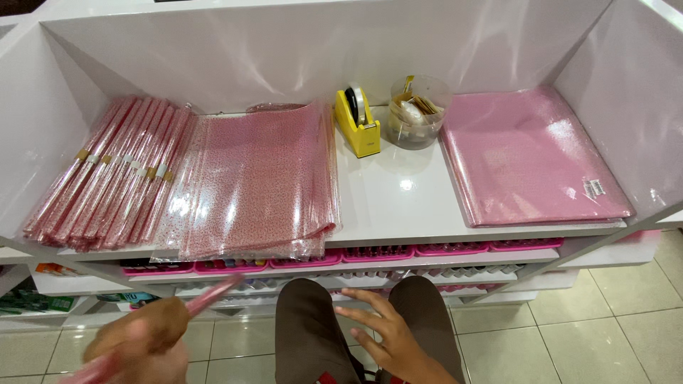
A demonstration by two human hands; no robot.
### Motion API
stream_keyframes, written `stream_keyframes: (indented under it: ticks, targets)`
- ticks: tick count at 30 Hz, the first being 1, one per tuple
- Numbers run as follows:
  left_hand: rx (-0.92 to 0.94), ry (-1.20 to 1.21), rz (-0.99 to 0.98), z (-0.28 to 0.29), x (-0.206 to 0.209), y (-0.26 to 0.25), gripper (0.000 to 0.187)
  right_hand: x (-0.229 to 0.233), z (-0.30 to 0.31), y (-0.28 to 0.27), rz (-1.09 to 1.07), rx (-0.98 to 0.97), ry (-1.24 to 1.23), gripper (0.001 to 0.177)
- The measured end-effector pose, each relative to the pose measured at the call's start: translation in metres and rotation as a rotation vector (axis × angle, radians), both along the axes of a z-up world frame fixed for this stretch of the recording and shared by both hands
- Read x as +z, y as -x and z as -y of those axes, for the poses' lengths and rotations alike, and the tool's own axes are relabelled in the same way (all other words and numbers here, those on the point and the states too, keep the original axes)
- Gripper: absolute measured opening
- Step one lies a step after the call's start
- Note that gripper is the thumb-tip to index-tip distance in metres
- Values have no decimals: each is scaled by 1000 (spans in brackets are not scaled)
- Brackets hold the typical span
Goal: The person wraps individual rolls of paper in transparent plastic sheets and secures them with adhesive tape by hand.
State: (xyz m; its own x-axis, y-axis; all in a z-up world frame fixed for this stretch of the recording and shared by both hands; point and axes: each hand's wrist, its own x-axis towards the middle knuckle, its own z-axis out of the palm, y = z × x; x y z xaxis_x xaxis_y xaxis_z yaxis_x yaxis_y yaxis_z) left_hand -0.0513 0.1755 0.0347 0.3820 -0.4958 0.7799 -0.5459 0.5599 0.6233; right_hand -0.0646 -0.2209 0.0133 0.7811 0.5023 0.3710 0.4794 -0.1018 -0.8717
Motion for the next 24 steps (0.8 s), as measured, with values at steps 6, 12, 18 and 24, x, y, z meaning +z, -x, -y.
stream_keyframes:
  ticks: [6, 12, 18, 24]
  targets:
    - [924, 529, -758, 107, 125, 34, 37, 15, -29, 5, 346, 22, 111, 36]
    - [687, 871, -1141, 117, 70, -21, 44, -14, -32, 3, -61, 0, 23, 43]
    - [-124, 758, -988, 157, -22, -64, 46, -21, -42, -19, -464, -101, -99, 46]
    - [46, 943, -963, 137, -42, -149, 63, -31, -44, -62, -410, -313, -365, 7]
